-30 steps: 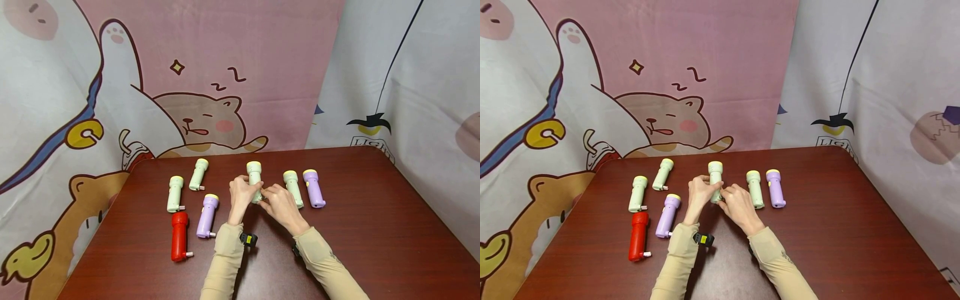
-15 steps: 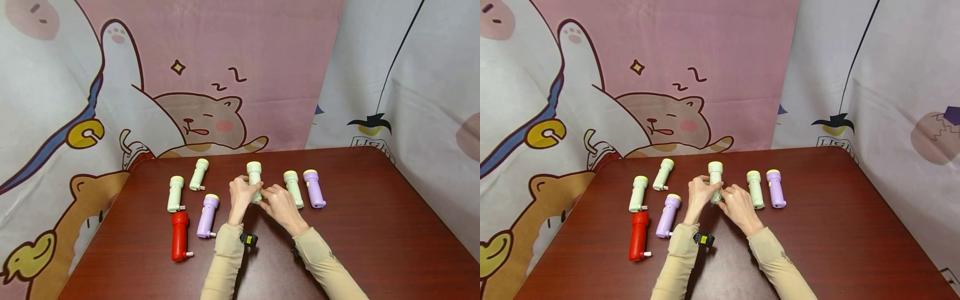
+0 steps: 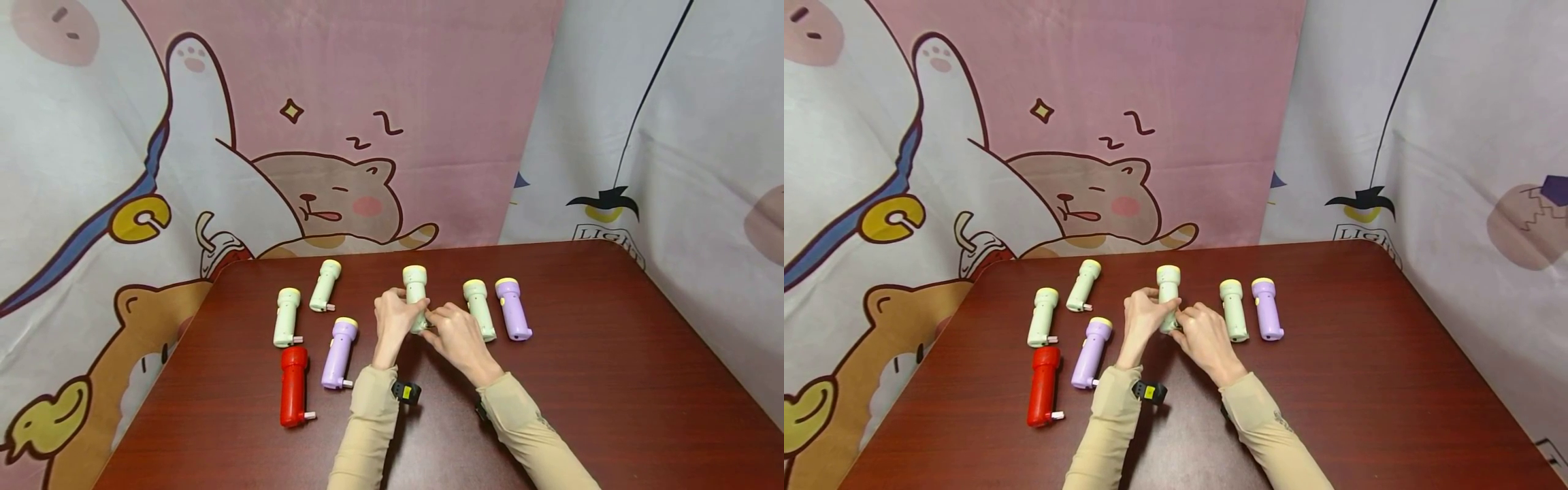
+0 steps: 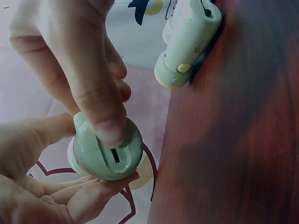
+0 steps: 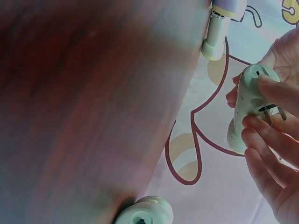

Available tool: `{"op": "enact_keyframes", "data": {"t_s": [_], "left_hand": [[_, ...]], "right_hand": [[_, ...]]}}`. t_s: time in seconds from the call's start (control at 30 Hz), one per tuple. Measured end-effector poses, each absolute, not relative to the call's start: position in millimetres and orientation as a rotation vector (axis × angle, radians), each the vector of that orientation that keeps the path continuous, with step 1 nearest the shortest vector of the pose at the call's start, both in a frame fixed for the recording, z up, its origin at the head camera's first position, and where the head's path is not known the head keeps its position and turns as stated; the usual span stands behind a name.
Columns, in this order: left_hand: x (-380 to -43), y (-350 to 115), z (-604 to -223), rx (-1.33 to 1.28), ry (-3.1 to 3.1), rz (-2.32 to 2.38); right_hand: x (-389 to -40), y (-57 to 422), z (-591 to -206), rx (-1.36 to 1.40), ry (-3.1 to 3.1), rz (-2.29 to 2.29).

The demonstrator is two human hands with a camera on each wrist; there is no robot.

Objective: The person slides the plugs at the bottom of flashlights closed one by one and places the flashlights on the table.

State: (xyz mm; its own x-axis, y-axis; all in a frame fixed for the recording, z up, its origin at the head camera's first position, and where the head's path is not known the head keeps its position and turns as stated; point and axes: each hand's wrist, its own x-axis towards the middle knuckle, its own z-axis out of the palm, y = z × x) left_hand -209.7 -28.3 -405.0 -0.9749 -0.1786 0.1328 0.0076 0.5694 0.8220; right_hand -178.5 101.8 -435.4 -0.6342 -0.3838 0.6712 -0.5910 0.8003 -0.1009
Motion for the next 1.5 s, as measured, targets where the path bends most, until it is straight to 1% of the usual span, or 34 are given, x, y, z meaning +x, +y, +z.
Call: {"op": "enact_keyframes", "data": {"t_s": [0.53,0.8,1.5], "left_hand": [[-210.3,-28.5,-406.1,0.148,-2.610,-1.360],[-206.8,-26.9,-405.8,0.191,-2.637,-1.340],[-207.1,-27.2,-407.4,0.178,-2.629,-1.325]], "right_hand": [[-178.1,102.2,-436.2,0.715,-2.327,0.395],[-178.7,101.1,-435.3,0.720,-2.314,0.389],[-178.9,98.3,-434.6,0.688,-2.319,0.363]]}}
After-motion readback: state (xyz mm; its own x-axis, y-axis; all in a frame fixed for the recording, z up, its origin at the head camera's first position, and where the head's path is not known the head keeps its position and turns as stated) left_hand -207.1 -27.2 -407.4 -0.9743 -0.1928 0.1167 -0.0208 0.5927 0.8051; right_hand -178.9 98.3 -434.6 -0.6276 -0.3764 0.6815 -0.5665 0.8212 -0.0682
